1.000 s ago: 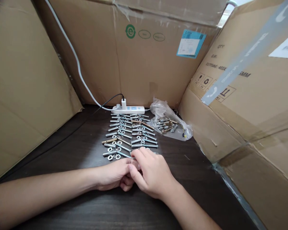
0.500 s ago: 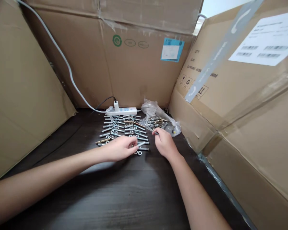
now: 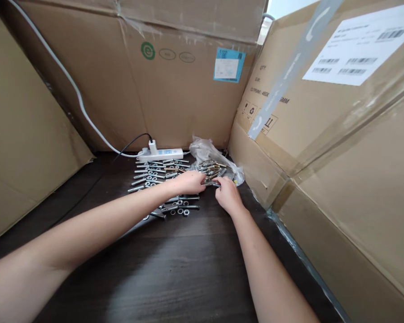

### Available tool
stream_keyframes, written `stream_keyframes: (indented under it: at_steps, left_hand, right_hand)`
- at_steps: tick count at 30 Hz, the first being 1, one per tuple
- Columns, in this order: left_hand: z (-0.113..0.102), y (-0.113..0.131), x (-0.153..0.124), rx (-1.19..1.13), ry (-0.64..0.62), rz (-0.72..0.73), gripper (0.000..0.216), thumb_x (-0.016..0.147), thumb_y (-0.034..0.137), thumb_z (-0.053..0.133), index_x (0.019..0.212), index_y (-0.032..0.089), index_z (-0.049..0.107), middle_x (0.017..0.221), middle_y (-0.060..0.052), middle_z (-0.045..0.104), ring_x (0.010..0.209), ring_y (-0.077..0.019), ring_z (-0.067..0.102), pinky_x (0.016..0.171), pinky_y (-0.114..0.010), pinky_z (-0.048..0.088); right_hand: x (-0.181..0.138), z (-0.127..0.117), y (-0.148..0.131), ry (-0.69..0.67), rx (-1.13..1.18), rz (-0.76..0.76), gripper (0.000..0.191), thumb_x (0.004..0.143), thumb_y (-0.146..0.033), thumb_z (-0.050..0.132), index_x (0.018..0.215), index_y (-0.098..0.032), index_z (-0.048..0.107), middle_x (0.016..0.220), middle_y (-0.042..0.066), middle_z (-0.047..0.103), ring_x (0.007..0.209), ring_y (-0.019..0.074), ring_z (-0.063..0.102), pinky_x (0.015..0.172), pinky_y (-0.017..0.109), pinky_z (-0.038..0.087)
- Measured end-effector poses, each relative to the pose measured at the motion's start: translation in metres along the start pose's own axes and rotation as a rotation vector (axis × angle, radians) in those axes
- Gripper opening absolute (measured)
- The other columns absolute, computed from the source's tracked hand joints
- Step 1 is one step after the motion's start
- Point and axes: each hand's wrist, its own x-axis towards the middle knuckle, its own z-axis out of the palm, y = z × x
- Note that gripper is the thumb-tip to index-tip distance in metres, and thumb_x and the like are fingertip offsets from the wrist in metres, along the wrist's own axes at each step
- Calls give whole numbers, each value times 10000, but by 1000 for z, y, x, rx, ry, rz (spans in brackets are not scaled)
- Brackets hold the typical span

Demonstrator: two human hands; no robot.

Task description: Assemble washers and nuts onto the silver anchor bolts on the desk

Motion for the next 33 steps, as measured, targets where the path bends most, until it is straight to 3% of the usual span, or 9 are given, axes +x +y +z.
stream_keyframes:
  at_steps: [7,17,21,25,33]
  left_hand:
    - [2,-3,9,62,-29,-28,267,760,288,523,939,142,656,955,-141,674,884,-288,640,747,-350,508]
    - [7,-4,7,75,17,4,296,806,338,490,1008,167,623,996,-116,665,932,-275,632,804,-354,506]
    - [6,11,2,75,35,94,340,856,258,395,1129,142,561,1075,-136,640,990,-272,613,840,-368,492]
    - [11,29,1,63,-55,226,300,823,175,436,1079,124,583,1068,-131,637,942,-253,630,809,-329,501]
    - [21,35,7,69,-99,264,363,804,92,451,1156,58,530,1180,-213,517,915,-289,628,763,-359,506]
  right_hand:
    - [3,6,4,25,-7,9,320,727,-41,501,974,-166,661,935,62,672,894,200,593,857,314,455]
    - [3,5,4,38,-19,-10,346,715,-51,515,997,-195,654,916,36,682,862,202,581,829,320,453]
    - [4,0,5,64,-30,-7,454,697,-29,486,1095,-207,611,933,32,662,866,205,561,821,320,447]
    - [5,-7,11,75,-46,4,468,665,-25,479,1071,-210,622,931,38,645,890,214,549,831,326,440]
    - [7,-14,13,98,-78,56,377,701,-64,451,1005,-197,630,902,43,639,900,224,539,851,351,424]
